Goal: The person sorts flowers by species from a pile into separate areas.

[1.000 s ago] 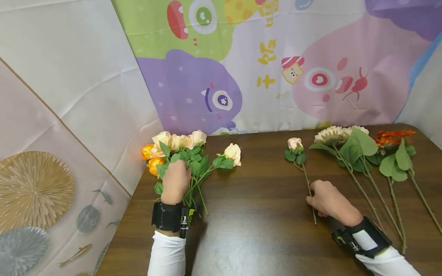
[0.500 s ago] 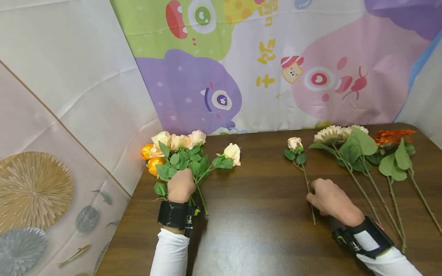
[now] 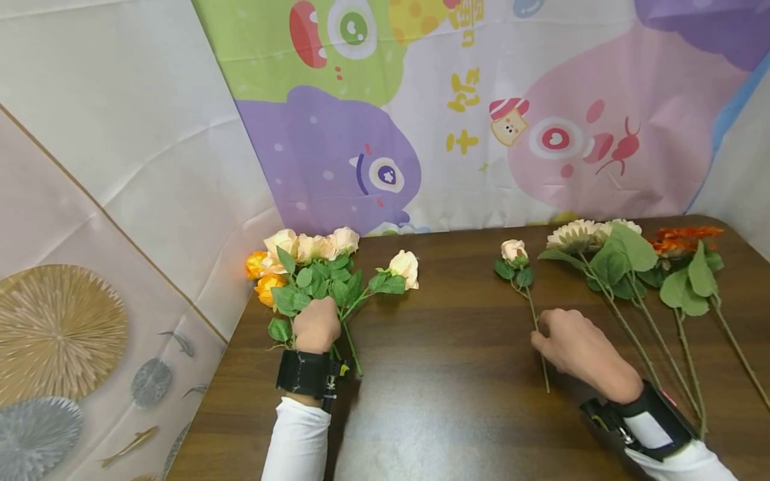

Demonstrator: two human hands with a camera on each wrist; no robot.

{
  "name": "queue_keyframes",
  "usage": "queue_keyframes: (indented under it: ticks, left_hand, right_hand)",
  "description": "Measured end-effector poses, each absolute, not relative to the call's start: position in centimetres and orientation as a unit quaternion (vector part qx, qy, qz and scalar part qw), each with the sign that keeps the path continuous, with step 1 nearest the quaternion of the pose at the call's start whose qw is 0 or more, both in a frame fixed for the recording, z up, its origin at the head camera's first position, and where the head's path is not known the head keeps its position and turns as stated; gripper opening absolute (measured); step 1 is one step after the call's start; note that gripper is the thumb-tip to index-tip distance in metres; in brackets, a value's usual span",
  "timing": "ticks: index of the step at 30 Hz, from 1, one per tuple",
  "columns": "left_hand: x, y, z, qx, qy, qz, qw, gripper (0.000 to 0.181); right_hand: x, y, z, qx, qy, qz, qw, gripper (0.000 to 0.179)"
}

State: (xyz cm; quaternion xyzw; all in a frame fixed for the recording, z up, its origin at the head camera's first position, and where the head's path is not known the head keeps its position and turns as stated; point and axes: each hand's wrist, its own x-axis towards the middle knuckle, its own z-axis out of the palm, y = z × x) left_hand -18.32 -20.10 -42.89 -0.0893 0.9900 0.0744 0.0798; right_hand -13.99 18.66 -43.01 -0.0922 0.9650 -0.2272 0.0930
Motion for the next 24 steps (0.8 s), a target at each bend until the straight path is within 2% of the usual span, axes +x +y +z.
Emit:
queue_keyframes:
  ticks: [11, 19, 24]
  left_hand:
    - [-17.9, -20.0, -42.7, -0.061, 0.989, 0.111, 0.075, 0.033]
    - [-18.1, -20.5, -42.7, -0.033, 0.988, 0.138, 0.059, 0.014]
    - [-18.1, -21.2, -42.3, -0.020, 0.986, 0.149, 0.066, 0.014]
  right_hand:
    - [-13.6, 18.4, -42.4, -0.106, 0.968, -0.218, 0.064, 0.020]
    - [-13.6, 18.2, -42.4, -0.107, 0.968, -0.216, 0.065, 0.023]
    - [-13.6, 18.2, -42.5, -0.112, 0.968, -0.214, 0.065, 0.021]
